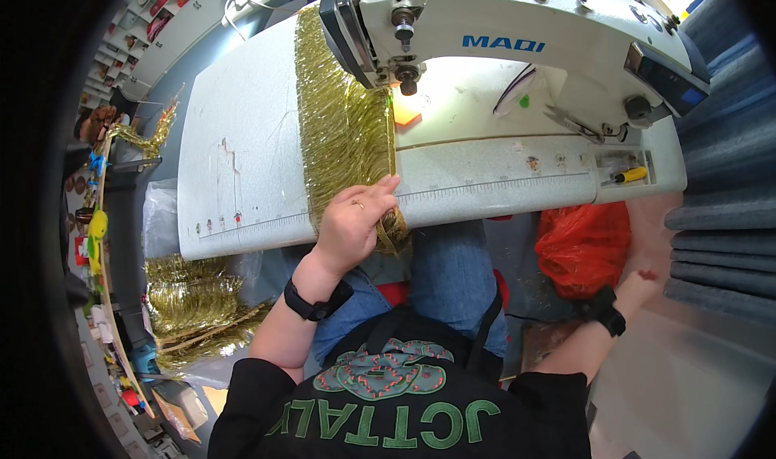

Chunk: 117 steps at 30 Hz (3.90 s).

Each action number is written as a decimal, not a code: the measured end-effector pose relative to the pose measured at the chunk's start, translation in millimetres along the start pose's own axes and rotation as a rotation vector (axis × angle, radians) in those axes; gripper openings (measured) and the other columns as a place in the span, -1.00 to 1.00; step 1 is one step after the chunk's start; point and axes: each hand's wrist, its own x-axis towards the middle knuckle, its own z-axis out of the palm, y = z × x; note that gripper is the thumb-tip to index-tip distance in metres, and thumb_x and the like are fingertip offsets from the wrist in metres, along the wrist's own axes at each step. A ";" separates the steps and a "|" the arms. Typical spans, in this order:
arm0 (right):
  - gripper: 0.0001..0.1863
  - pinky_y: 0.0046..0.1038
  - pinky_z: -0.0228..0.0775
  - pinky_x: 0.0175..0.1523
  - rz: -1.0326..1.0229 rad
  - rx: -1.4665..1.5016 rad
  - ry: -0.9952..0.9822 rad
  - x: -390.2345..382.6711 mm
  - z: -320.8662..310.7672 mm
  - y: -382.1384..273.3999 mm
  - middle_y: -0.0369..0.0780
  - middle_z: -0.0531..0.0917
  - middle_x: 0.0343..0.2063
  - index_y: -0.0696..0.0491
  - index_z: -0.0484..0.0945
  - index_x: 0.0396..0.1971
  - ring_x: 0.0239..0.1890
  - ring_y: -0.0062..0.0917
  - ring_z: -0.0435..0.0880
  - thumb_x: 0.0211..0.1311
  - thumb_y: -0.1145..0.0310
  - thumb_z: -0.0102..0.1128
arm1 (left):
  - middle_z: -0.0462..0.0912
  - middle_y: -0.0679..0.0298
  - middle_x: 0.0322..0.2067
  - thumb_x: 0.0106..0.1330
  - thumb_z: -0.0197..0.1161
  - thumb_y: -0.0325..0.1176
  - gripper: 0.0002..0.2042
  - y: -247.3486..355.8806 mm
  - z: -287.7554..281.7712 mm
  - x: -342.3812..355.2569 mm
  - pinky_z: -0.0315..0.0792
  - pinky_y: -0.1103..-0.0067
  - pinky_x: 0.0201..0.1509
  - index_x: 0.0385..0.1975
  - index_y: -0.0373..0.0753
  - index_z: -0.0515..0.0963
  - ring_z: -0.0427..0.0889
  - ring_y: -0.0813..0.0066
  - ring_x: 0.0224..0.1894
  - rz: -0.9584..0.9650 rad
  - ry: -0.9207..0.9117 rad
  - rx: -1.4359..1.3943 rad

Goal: The person aligns a strip of gold tinsel under a sewing machine needle and sews along its edge. They then use scissors to cut the thread and the tinsel strip, remove the piece, and repeat the process with another strip.

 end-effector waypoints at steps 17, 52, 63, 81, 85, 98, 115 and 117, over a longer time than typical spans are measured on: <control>-0.48 -0.22 0.30 0.35 -1.336 0.532 -0.493 -248.5 97.6 -214.9 -0.15 0.59 0.15 -0.09 0.47 0.08 0.19 -0.34 0.58 0.11 0.51 0.43 | 0.61 0.01 0.28 0.32 0.35 -0.42 -0.47 11.2 -0.1 -10.4 0.41 0.33 0.37 0.32 -0.31 0.52 0.60 0.19 0.33 -0.054 -0.010 0.075; -0.79 -0.25 0.33 0.36 -1.475 0.519 -0.757 -296.7 105.4 -245.9 -0.40 0.68 -0.02 -0.17 0.72 -0.19 0.14 -0.54 0.62 0.14 0.30 0.41 | 0.59 0.06 0.30 0.36 0.29 -0.43 -0.50 20.4 -12.8 -37.9 0.37 0.29 0.42 0.32 -0.31 0.52 0.56 0.19 0.35 -0.161 -0.121 0.277; -0.82 -0.28 0.40 0.34 -1.509 0.543 -0.772 -296.0 102.8 -246.7 -0.35 0.72 0.03 -0.10 0.73 -0.20 0.16 -0.49 0.66 0.17 0.32 0.41 | 0.62 0.12 0.28 0.39 0.31 -0.25 -0.53 41.9 -8.6 -14.8 0.39 0.35 0.28 0.26 -0.28 0.58 0.54 0.25 0.38 -0.045 -0.091 0.289; -0.73 -0.22 0.54 0.21 -1.523 0.614 -0.830 -293.5 98.3 -242.6 -0.22 0.76 -0.09 0.08 0.69 -0.16 0.06 -0.33 0.74 0.20 0.26 0.39 | 0.58 -0.01 0.30 0.37 0.29 -0.39 -0.49 52.6 20.0 -30.5 0.43 0.35 0.27 0.32 -0.38 0.50 0.61 0.19 0.32 -0.009 -0.109 0.156; -0.74 -0.22 0.55 0.21 -1.527 0.612 -0.827 -293.8 98.6 -241.9 -0.21 0.76 -0.09 0.08 0.69 -0.17 0.06 -0.32 0.74 0.19 0.27 0.39 | 0.57 -0.02 0.31 0.37 0.30 -0.38 -0.48 52.9 20.7 -31.1 0.40 0.35 0.28 0.33 -0.38 0.49 0.60 0.20 0.33 -0.012 -0.114 0.165; -0.75 -0.21 0.55 0.21 -1.520 0.616 -0.819 -294.8 98.0 -241.8 -0.19 0.75 -0.10 0.09 0.70 -0.18 0.04 -0.30 0.73 0.14 0.34 0.39 | 0.42 -0.01 0.43 0.37 0.34 -0.32 -0.47 50.9 23.2 -29.6 0.34 0.40 0.14 0.34 -0.28 0.51 0.55 0.31 0.37 -0.016 -0.106 0.192; -0.85 -0.31 0.56 0.10 -1.501 0.563 -0.841 -287.1 103.1 -280.2 -0.26 0.78 -0.10 0.06 0.68 -0.26 0.01 -0.40 0.76 0.18 0.40 0.41 | 0.44 -0.01 0.37 0.29 0.28 -0.45 -0.49 21.9 30.7 -9.2 0.36 0.30 0.20 0.27 -0.31 0.44 0.62 0.21 0.11 -0.029 0.020 0.159; -0.86 -0.33 0.55 0.11 -1.484 0.529 -0.867 -286.9 104.7 -288.8 -0.28 0.78 -0.10 0.05 0.68 -0.26 0.02 -0.45 0.76 0.18 0.42 0.39 | 0.45 0.03 0.27 0.25 0.28 -0.48 -0.51 14.6 31.9 -3.3 0.35 0.27 0.22 0.21 -0.28 0.39 0.60 0.15 0.12 -0.040 0.017 0.145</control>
